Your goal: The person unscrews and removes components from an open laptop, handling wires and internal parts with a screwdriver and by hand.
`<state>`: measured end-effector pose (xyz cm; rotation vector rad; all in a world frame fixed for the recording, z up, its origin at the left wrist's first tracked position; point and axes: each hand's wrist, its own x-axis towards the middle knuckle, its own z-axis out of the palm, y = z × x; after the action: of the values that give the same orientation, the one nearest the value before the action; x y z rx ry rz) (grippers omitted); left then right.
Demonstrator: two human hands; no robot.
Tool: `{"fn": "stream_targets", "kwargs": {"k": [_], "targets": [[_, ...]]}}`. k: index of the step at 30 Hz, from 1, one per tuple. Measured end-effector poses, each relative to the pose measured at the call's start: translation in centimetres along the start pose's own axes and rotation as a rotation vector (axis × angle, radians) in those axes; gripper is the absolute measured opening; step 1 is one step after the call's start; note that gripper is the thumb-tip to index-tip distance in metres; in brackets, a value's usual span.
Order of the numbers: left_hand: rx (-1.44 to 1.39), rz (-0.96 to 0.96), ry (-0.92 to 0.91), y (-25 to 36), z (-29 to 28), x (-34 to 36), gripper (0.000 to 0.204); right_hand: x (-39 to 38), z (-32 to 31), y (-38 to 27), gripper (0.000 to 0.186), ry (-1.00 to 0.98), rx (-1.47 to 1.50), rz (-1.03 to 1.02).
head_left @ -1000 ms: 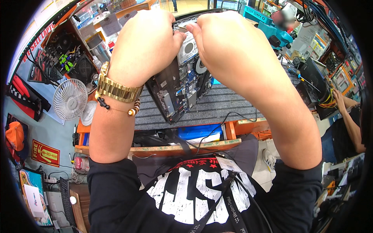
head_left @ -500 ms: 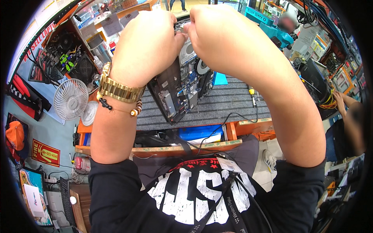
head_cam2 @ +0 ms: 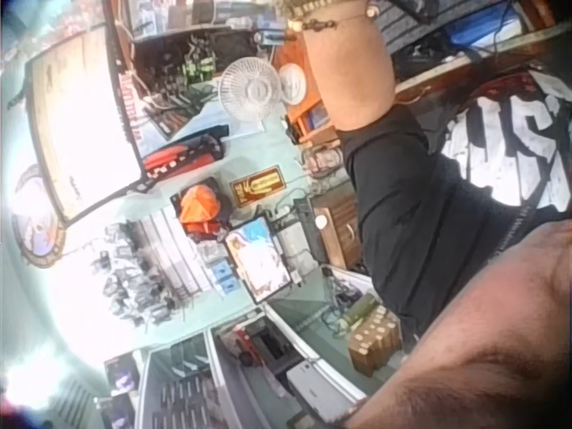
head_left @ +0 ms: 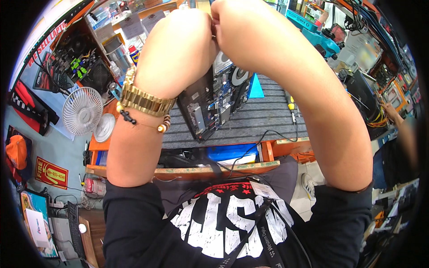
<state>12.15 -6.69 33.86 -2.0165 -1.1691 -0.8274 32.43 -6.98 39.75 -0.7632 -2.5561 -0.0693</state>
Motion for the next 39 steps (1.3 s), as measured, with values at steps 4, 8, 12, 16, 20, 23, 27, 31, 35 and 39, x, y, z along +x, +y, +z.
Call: {"fn": "stream_targets", "kwargs": {"k": [4,8,12,16,20,23,27,31,35,39], "targets": [[-0.017,-0.066,0.004,0.0,0.3,-0.6,0.015,1.4,0.0,-2.6,0.022,0.032,-0.004,0.262],[0.016,-0.118,-0.041,0.5,-1.1,-1.1,0.016,1.9,1.6,-3.0,0.024,0.167,-0.052,0.294],[-0.043,-0.094,0.062,0.0,-0.9,-1.5,0.017,2.3,3.5,-1.6,0.024,0.298,-0.057,0.096],[0.043,-0.086,0.031,0.4,-1.7,-2.1,0.013,3.0,3.4,-1.0,0.028,0.290,-0.053,0.121],[0.027,-0.095,0.119,0.3,-0.6,-2.2,0.015,2.9,3.5,-0.6,0.029,0.256,0.056,0.208],[-0.095,-0.086,0.071,0.2,-1.9,-2.7,0.020,2.8,4.2,-0.3,0.030,0.268,0.062,0.222],[-0.105,-0.105,0.063,0.3,-2.0,-2.6,0.016,2.4,4.5,-0.1,0.032,0.348,0.071,0.174],[-0.096,-0.120,0.070,0.7,-2.0,-2.1,0.026,2.3,3.7,0.2,0.027,0.285,0.013,0.159],[-0.065,-0.157,0.019,0.6,-2.1,-1.0,0.029,2.1,2.0,-1.5,0.023,0.239,0.119,0.214],[-0.055,-0.153,-0.124,0.5,-1.6,0.0,0.026,3.1,2.2,1.2,0.024,0.201,0.143,0.219]]}}
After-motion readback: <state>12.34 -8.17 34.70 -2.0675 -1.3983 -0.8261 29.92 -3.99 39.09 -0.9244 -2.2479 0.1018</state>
